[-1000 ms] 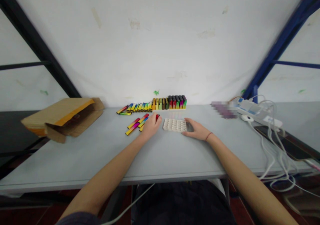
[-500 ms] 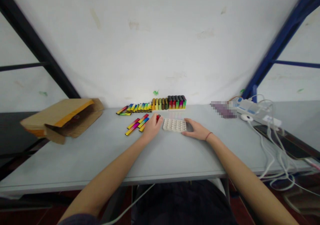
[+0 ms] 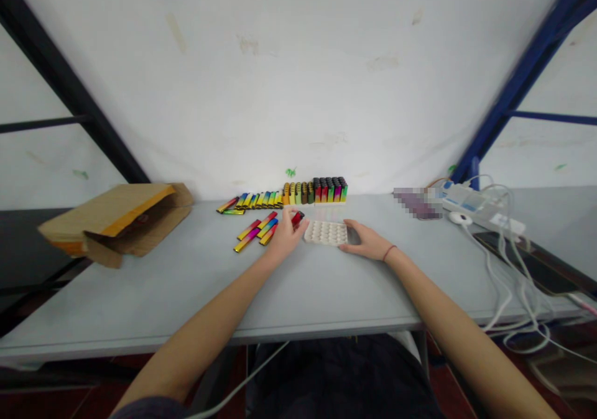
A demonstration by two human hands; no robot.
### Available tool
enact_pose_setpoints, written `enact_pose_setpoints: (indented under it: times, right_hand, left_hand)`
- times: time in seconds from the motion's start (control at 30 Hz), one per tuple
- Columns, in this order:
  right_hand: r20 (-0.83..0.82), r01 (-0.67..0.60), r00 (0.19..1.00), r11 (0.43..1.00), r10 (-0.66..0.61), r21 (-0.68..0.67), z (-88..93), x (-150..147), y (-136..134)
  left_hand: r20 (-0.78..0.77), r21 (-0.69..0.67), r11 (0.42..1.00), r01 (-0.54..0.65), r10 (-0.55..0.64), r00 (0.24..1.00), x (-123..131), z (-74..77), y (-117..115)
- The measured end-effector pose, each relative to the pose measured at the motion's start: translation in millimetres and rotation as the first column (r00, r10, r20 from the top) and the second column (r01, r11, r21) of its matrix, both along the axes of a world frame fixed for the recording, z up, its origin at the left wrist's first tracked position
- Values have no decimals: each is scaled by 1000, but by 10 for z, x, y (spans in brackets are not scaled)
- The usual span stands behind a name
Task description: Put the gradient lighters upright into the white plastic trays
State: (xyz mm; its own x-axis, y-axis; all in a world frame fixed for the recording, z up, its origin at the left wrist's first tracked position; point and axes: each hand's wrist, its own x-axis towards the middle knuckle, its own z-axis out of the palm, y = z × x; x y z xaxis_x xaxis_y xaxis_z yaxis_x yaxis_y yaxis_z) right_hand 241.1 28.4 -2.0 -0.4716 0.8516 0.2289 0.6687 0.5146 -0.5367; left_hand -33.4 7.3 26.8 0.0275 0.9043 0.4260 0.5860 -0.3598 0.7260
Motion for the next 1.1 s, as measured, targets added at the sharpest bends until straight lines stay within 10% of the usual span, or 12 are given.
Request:
enact_pose_setpoints:
  times: [0.47, 1.1]
  right_hand:
    - [-12, 10, 1000, 1000, -11, -15, 8, -21, -7]
    - [-134, -9, 991, 997, -1, -75, -22, -33, 4]
  left_hand:
    - [10, 101, 993, 53, -54, 998, -12, 7, 92]
    - [28, 45, 922, 384, -386, 922, 700, -11, 541]
